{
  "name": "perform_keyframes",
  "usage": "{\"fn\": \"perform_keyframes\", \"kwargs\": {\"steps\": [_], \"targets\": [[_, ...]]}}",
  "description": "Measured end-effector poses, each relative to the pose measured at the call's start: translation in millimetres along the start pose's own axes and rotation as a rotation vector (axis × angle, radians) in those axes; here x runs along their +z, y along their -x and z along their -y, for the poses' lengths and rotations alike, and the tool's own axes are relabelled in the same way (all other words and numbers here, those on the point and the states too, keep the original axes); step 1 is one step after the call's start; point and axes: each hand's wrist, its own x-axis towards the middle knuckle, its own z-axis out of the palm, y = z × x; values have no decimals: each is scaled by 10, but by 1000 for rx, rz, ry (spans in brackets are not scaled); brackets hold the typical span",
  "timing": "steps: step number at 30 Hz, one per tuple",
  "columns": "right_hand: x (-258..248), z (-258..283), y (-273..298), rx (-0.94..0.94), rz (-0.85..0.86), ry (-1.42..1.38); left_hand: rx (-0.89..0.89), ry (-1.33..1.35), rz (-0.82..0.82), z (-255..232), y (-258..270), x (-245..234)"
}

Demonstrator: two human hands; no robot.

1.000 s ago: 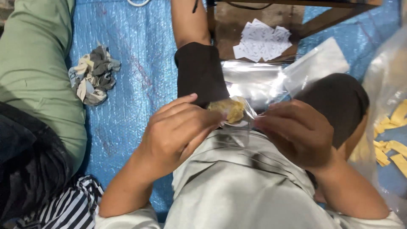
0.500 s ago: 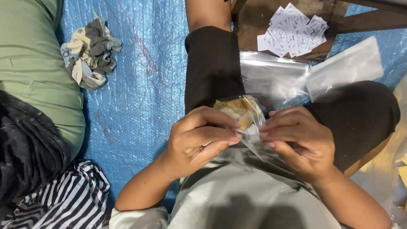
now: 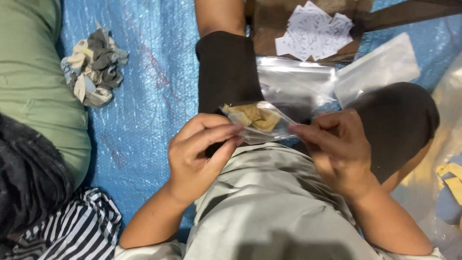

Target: A person sitting on the floor is manually filling small plastic bags with snacks and sealing them using a manual heat sealer.

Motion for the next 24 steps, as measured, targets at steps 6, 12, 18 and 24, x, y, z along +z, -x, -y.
{"fn": "perform_keyframes", "kwargs": {"steps": [6,12,18,24], "targets": [[-337,-539,-54,-33,-105,16,527,-562,246,12,-622,232],[-380,-1095,-458,-111,-198,204,432,-298,251,659,-1325,909],[-227,-1416,-756,296,-583,-849,-78,585,-55,797,-1534,1580],[-155,-1488,-853,364,-740,-946,-288,918,-116,874,-1643,1660]]}}
